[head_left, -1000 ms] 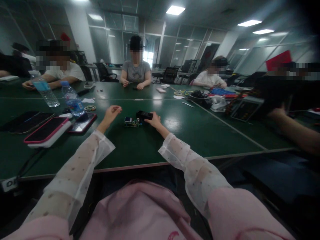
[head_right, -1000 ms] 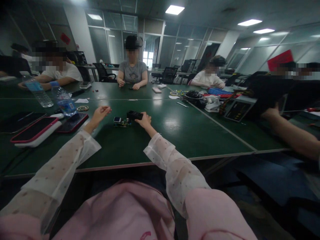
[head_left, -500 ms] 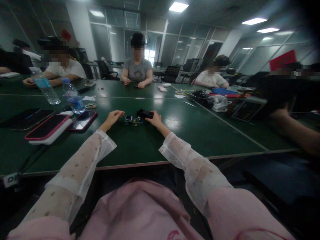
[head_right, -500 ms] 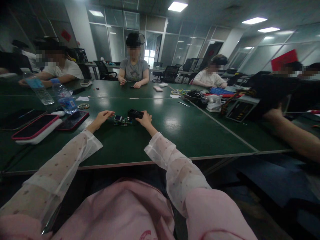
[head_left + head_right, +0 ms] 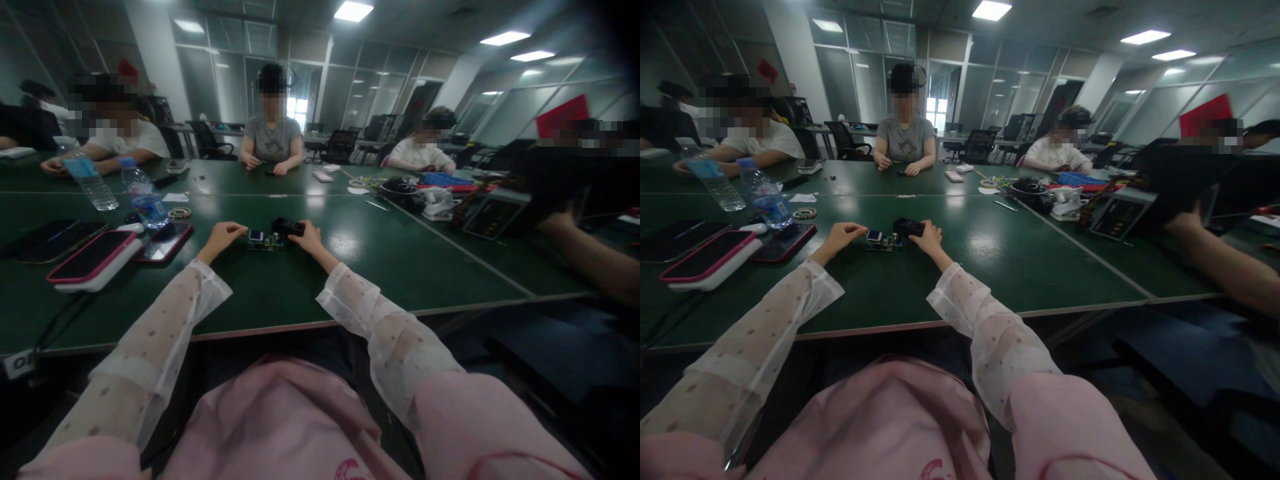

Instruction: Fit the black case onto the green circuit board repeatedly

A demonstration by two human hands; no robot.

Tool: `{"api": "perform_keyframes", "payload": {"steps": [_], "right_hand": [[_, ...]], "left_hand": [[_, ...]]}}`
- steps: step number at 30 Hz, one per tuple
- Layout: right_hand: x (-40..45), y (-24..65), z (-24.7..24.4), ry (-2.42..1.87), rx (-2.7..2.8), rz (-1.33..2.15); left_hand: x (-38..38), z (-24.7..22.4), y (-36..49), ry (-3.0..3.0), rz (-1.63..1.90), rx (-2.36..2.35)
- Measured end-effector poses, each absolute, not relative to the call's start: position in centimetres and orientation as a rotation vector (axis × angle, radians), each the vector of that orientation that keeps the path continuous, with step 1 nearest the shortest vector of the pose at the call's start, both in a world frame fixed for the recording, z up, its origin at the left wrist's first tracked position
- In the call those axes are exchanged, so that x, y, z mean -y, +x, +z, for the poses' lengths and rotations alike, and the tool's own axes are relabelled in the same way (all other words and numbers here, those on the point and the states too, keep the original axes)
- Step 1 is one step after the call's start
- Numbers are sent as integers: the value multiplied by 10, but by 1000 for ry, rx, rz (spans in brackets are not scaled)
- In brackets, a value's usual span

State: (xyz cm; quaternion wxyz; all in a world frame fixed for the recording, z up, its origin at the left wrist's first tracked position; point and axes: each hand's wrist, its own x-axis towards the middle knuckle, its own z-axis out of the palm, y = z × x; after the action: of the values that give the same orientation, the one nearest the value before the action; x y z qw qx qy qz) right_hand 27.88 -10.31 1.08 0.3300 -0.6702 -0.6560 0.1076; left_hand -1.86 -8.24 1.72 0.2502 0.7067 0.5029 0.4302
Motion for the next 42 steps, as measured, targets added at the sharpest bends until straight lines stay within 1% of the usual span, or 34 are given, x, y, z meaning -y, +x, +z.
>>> {"api": "perform_keyframes", "payload": {"steps": [5, 9, 11, 14, 17, 20, 27, 31, 34, 37, 39, 42], "right_hand": [[105, 278, 12, -1749, 1720, 295], [107, 277, 14, -1756, 1724, 290], [107, 277, 15, -1755, 1726, 291], [108, 277, 15, -1761, 1719, 302], [108, 276, 15, -1773, 1709, 311], [107, 277, 16, -1767, 1716, 310], [107, 276, 13, -1769, 1737, 279], [112, 272, 18, -1725, 1658, 139], [124, 261, 33, -1545, 1644, -62], [143, 233, 49, -1256, 1743, -159], [154, 202, 52, -1069, 1854, -105], [158, 143, 48, -968, 1911, 193]], "left_hand": [[86, 29, -38, 2087, 1088, -1960], [93, 34, -78, 2104, 1014, -2340], [94, 35, -107, 1939, 880, -2443], [93, 39, -142, 1504, 606, -2546], [93, 46, -153, 1482, 295, -2512], [93, 47, -146, 1522, 157, -2538], [84, 35, -144, 1564, 124, -2618], [86, 33, -149, 1596, 280, -2638], [88, 35, -147, 1629, 387, -2619], [88, 39, -146, 1615, 413, -2602], [89, 42, -146, 1600, 431, -2617], [96, 50, -145, 1602, 495, -2619]]}}
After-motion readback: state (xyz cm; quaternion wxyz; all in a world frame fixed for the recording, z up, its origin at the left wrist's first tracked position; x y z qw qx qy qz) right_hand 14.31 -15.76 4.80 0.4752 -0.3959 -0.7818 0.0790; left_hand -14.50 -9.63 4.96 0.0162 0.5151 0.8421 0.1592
